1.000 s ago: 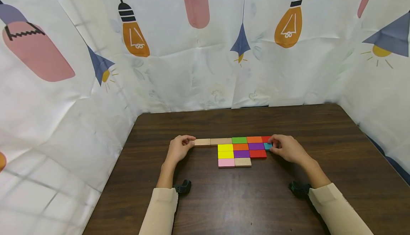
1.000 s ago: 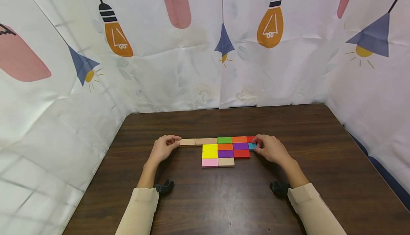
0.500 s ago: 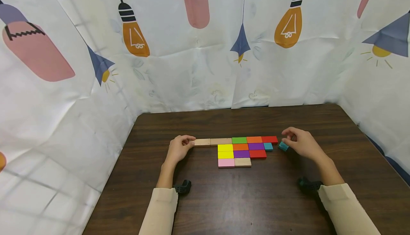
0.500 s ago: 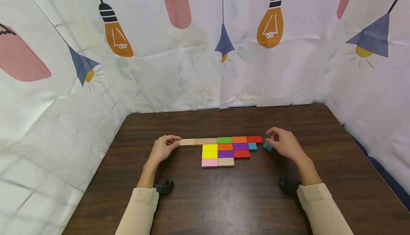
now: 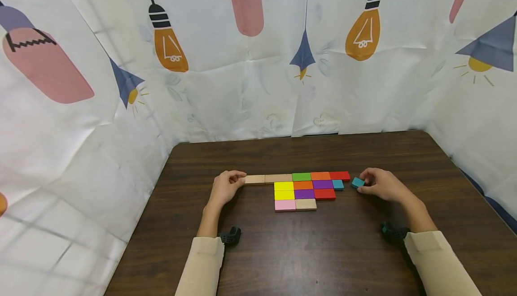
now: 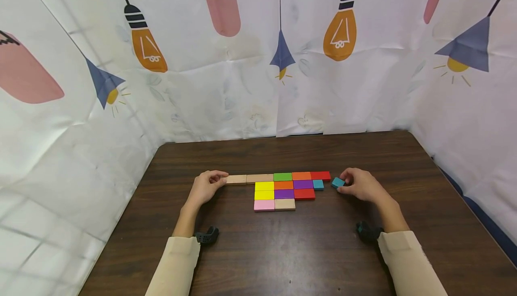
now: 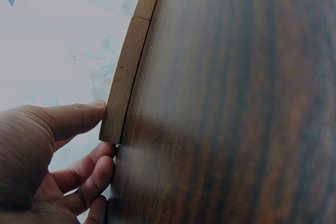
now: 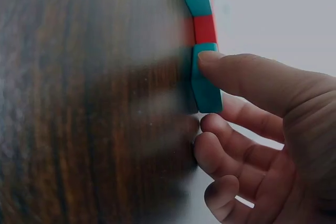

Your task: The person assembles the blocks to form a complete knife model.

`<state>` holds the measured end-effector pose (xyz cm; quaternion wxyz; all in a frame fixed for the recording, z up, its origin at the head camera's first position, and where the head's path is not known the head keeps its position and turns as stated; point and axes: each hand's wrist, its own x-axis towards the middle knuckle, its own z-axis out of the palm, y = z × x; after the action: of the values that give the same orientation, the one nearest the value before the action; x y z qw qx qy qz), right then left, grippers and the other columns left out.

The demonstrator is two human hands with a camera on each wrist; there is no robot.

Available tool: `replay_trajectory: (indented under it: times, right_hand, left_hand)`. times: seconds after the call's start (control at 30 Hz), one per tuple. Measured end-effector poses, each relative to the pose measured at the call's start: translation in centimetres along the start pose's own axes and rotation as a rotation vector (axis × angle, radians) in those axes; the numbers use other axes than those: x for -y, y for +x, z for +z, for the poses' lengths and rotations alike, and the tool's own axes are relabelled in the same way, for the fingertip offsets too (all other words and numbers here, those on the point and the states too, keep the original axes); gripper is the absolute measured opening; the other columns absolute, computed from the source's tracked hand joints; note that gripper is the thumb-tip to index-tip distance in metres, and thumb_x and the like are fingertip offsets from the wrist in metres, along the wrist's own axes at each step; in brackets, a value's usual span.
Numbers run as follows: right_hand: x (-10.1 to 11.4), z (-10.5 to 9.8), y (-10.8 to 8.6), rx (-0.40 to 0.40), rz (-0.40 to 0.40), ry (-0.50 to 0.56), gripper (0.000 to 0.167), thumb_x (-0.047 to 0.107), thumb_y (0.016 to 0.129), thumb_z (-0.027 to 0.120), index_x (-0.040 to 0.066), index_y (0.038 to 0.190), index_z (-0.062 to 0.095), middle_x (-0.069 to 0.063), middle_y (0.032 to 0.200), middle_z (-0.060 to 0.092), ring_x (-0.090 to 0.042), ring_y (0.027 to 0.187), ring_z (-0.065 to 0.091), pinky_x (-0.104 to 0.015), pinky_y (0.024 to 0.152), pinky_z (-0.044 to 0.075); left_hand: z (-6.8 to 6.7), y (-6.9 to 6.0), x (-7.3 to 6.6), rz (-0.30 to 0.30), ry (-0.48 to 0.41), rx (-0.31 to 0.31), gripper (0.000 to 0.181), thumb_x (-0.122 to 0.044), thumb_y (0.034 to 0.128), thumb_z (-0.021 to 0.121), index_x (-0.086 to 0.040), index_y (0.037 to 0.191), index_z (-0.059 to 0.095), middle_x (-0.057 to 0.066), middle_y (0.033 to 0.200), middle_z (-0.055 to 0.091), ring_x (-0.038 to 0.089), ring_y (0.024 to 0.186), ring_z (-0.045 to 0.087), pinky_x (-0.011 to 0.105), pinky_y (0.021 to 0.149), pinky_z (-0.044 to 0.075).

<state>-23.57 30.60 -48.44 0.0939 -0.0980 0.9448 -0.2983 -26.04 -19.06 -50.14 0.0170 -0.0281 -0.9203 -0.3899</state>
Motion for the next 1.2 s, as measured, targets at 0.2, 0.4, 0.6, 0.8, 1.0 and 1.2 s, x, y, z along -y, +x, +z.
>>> replay_trajectory:
  times: [0.2, 0.4, 0.6, 0.8, 1.0, 1.2]
  right_hand:
    - [-0.1, 0.0, -0.1, -0.006, -0.009, -0.022, 0.03, 0.024, 0.091, 0.077, 0.003, 0.11, 0.067, -0.004, 0.092, 0.06, -0.017, 0.077, 0.051, -0.03, 0.067, 0.043]
    - [-0.2, -0.3, -0.2, -0.022, -0.054, -0.031, 0.028, 0.02, 0.091, 0.077, 0.002, 0.112, 0.068, -0.002, 0.093, 0.062, -0.015, 0.078, 0.052, -0.028, 0.066, 0.045]
    - [0.4, -0.7, -0.6, -0.031, -0.101, 0.002, 0.029, 0.018, 0.091, 0.078, 0.003, 0.114, 0.068, -0.001, 0.092, 0.063, -0.011, 0.077, 0.054, -0.025, 0.065, 0.048]
    - [2.3, -0.7, -1.2, -0.026, -0.144, 0.026, 0.03, 0.017, 0.091, 0.079, 0.004, 0.116, 0.067, 0.0, 0.091, 0.064, -0.01, 0.078, 0.057, -0.024, 0.066, 0.051]
    - [4.1, 0.9, -1.5, 0.006, -0.198, 0.013, 0.031, 0.017, 0.09, 0.08, 0.006, 0.116, 0.066, 0.003, 0.088, 0.062, -0.007, 0.078, 0.055, -0.023, 0.067, 0.051]
    - [5.5, 2.8, -1.7, 0.043, -0.245, -0.018, 0.028, 0.016, 0.088, 0.08, 0.008, 0.112, 0.066, 0.007, 0.085, 0.06, -0.004, 0.077, 0.053, -0.022, 0.067, 0.05]
  left_hand:
    - [0.0, 0.0, 0.1, 0.001, 0.005, -0.001, 0.018, -0.024, 0.0978, 0.072, -0.019, 0.113, 0.079, 0.005, 0.096, 0.064, 0.02, 0.085, 0.056, 0.034, 0.076, 0.046]
    - [0.0, 0.0, 0.0, 0.007, 0.002, 0.004, 0.019, -0.023, 0.0967, 0.073, -0.018, 0.114, 0.079, 0.006, 0.096, 0.064, 0.019, 0.085, 0.056, 0.034, 0.075, 0.047]
    - [0.0, 0.0, 0.1, 0.01, 0.003, 0.001, 0.019, -0.024, 0.0972, 0.072, -0.018, 0.114, 0.079, 0.005, 0.096, 0.064, 0.019, 0.085, 0.057, 0.035, 0.076, 0.048]
    - [0.0, 0.0, 0.1, 0.004, 0.001, 0.001, 0.019, -0.023, 0.0963, 0.073, -0.018, 0.114, 0.079, 0.005, 0.097, 0.064, 0.019, 0.085, 0.057, 0.034, 0.075, 0.047]
    - [0.0, 0.0, 0.1, 0.003, 0.001, 0.003, 0.019, -0.024, 0.0969, 0.073, -0.018, 0.113, 0.079, 0.005, 0.096, 0.063, 0.019, 0.084, 0.056, 0.034, 0.075, 0.046]
    - [0.0, 0.1, 0.1, 0.005, 0.005, 0.0, 0.018, -0.023, 0.0971, 0.072, -0.018, 0.113, 0.079, 0.004, 0.096, 0.064, 0.019, 0.084, 0.055, 0.034, 0.076, 0.046]
